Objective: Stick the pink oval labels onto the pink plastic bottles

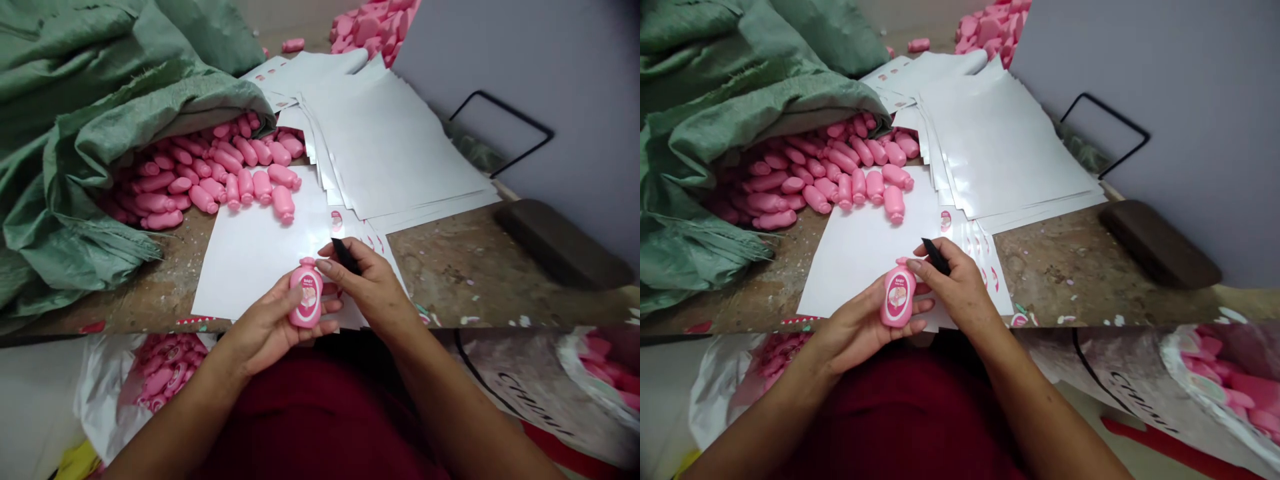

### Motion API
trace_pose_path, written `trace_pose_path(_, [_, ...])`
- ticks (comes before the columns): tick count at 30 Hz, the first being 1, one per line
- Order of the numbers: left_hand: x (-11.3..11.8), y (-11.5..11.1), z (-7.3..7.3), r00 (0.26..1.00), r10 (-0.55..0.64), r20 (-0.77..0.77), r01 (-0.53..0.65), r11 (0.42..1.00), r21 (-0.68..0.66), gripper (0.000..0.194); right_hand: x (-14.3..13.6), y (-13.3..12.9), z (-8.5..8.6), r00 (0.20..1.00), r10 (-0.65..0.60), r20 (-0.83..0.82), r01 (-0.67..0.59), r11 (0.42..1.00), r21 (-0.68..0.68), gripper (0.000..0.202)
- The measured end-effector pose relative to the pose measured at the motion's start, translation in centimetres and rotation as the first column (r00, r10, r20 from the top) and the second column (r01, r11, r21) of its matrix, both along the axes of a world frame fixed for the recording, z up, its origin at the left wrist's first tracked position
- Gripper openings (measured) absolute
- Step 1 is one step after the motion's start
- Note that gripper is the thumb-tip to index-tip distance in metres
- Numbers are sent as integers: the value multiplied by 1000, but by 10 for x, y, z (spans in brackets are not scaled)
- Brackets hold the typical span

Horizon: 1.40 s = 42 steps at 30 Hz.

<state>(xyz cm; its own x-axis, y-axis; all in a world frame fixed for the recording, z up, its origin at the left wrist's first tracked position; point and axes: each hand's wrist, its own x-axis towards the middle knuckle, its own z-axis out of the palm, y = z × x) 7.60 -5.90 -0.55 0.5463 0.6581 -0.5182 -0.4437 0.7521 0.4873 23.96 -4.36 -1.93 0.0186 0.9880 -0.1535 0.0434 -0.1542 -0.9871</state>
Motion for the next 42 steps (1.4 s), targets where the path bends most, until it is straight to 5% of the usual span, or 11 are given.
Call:
trace_pose_path(3, [-18,-1,1,997,51,-59,-49,998,30,38,1,-2,-3,998,-21,66,19,999,33,23])
trace_pose_path(6, [-76,-18,11,925,30,-380,30,988,151,38,7,-5,-7,996,-30,82,27,999,30,30])
trace_pose_path(9, [-163,-48,22,521,-41,-853,287,949,129,45,16,-6,-12,994,-77,76,77,997,10,41])
trace_pose_path(13, [-226,-54,27,-15,223,-975,548,817,179,55,23,-4,-16,981,-145,133,143,989,22,44])
trace_pose_path(17, [-159,9,27,-8,502,-865,755,570,324,42,18,-1,-14,965,-74,252,66,997,40,41])
trace_pose_path(21, [-63,102,5,147,736,-660,943,96,318,51,7,0,-11,921,47,386,-70,996,46,36])
trace_pose_path(28, [-19,183,-33,260,656,-708,946,-27,323,29,-1,-6,-19,777,198,597,-294,953,67,27])
trace_pose_path(33, [-12,162,-28,362,623,-693,873,33,486,33,17,-3,-21,768,187,612,-279,959,57,23])
trace_pose_path(36, [-16,128,-23,549,500,-670,554,381,740,28,23,1,-18,760,180,624,-261,964,41,22])
trace_pose_path(38, [-28,105,-20,662,412,-625,291,628,722,30,23,-3,-16,714,168,680,-305,949,86,20])
trace_pose_path(42, [-72,68,-15,575,482,-661,72,776,627,40,14,-28,-16,544,214,812,-550,821,152,60])
